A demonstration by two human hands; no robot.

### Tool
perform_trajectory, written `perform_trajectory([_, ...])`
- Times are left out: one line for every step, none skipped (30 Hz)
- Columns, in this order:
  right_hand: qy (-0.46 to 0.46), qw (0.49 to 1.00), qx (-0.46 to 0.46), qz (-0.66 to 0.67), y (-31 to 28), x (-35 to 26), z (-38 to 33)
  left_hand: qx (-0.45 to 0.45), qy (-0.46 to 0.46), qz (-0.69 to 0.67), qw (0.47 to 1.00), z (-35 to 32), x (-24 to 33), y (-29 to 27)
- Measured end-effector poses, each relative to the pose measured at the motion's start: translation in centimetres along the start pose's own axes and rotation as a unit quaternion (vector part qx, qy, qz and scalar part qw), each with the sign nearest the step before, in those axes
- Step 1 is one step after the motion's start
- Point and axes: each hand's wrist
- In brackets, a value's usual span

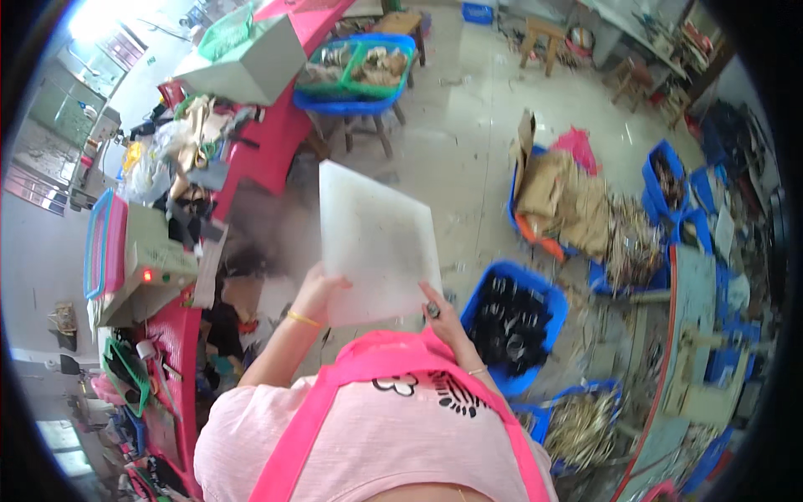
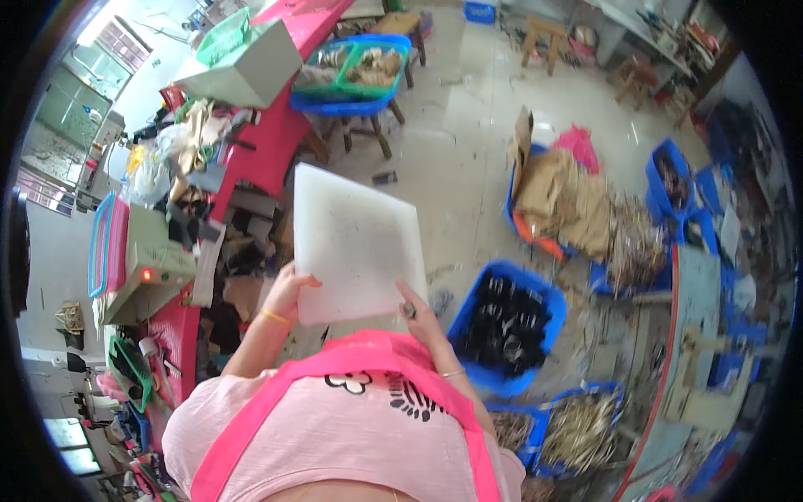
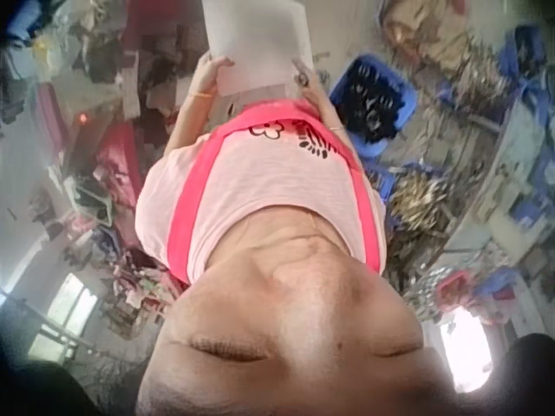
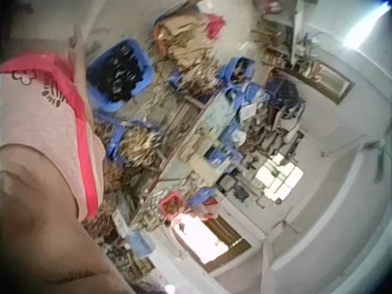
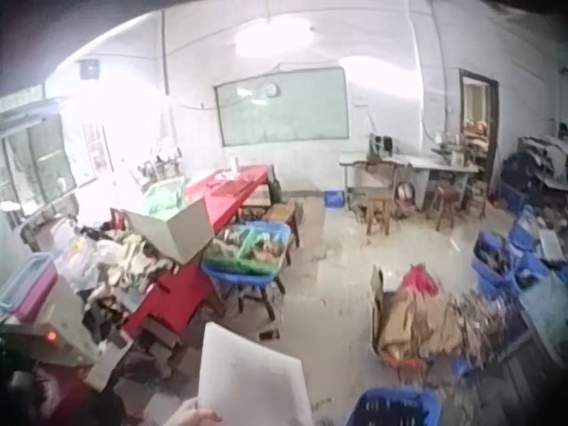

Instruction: Punching decorative or functional holes into shoe component materials using a punch tool and hammer.

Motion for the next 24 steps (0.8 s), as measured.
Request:
perform_trajectory([-0.014,0.999,-0.015,-0.027,-2.1,-0.8,3.8,0.007,0.0,-0.007,1.0,3.1,1.6,1.6])
perform_trajectory([-0.013,0.998,-0.028,-0.048,-4.0,-1.5,7.6,0.024,-0.019,-0.005,1.0,6.1,3.4,2.8])
perform_trajectory([0.017,0.998,-0.04,-0.036,-6.4,-1.8,10.7,0.02,-0.013,-0.02,1.0,8.5,4.9,3.9])
perform_trajectory([0.076,0.996,-0.055,0.002,-9.0,-1.8,14.1,0.02,-0.013,-0.03,0.999,10.6,6.3,4.6])
perform_trajectory([0.098,0.992,-0.022,-0.078,-11.4,-1.4,17.4,0.025,-0.02,-0.04,0.999,13.3,7.5,5.4])
perform_trajectory([0.076,0.987,0.008,-0.14,-13.8,-0.9,21.1,0.028,-0.019,-0.051,0.998,16.4,8.6,6.2])
perform_trajectory([0.101,0.99,0.008,-0.098,-16.4,-0.1,24.7,0.02,-0.007,-0.094,0.995,19.3,9.5,7.0])
perform_trajectory([0.126,0.991,0.008,-0.052,-18.9,0.7,28.4,0.044,-0.021,-0.085,0.995,22.8,10.2,8.0])
perform_trajectory([0.17,0.985,0.014,0.007,-21.0,1.5,32.4,0.052,-0.019,-0.088,0.995,26.3,11.1,8.7])
perform_trajectory([0.161,0.987,0.018,0.002,-23.6,2.1,35.9,0.056,-0.014,-0.092,0.994,29.6,11.8,9.4])
perform_trajectory([0.171,0.983,0.062,-0.002,-25.7,2.6,39.6,0.069,-0.019,-0.096,0.993,33.4,12.7,10.2])
perform_trajectory([0.159,0.983,0.086,0.038,-27.9,3.0,43.2,0.076,-0.017,-0.103,0.992,37.5,13.7,11.4])
perform_trajectory([0.178,0.973,0.108,0.096,-29.9,3.1,46.5,0.089,-0.019,-0.103,0.99,42.2,15.2,12.5])
perform_trajectory([0.171,0.969,0.138,0.115,-31.9,3.1,49.5,0.088,0.011,-0.12,0.989,46.5,16.6,13.8])
perform_trajectory([0.194,0.959,0.16,0.131,-34.1,3.0,52.0,0.082,0.029,-0.134,0.987,50.6,18.2,14.9])
perform_trajectory([0.225,0.952,0.173,0.112,-36.4,3.0,54.5,0.09,0.022,-0.139,0.986,54.3,19.6,16.1])
perform_trajectory([0.26,0.943,0.183,0.095,-38.4,2.9,56.2,0.099,0.021,-0.149,0.984,57.5,21.1,17.3])
perform_trajectory([0.305,0.928,0.201,0.081,-39.9,3.0,57.7,0.111,0.016,-0.149,0.982,60.6,22.7,18.1])
perform_trajectory([0.259,0.938,0.219,0.068,-41.3,3.2,59.5,0.121,0.021,-0.145,0.982,64.0,24.6,18.7])
perform_trajectory([0.212,0.947,0.233,0.065,-42.7,3.6,61.4,0.13,0.032,-0.145,0.98,67.3,26.3,19.0])
perform_trajectory([0.249,0.928,0.263,0.089,-44.3,3.9,63.6,0.138,0.046,-0.147,0.978,70.8,27.9,19.3])
perform_trajectory([0.284,0.911,0.276,0.118,-45.9,4.4,66.1,0.149,0.059,-0.153,0.975,74.3,29.1,19.6])
perform_trajectory([0.309,0.899,0.272,0.147,-47.4,4.9,69.0,0.144,0.091,-0.162,0.972,78.0,29.9,19.9])
perform_trajectory([0.333,0.888,0.267,0.172,-49.0,5.3,72.2,0.151,0.103,-0.185,0.966,81.5,30.5,20.0])
Point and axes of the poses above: each hand's wrist, its own z-axis towards the middle knuckle, its own y-axis out of the palm, x = y × z, and after that the axes turned 11 degrees about y, right-handed
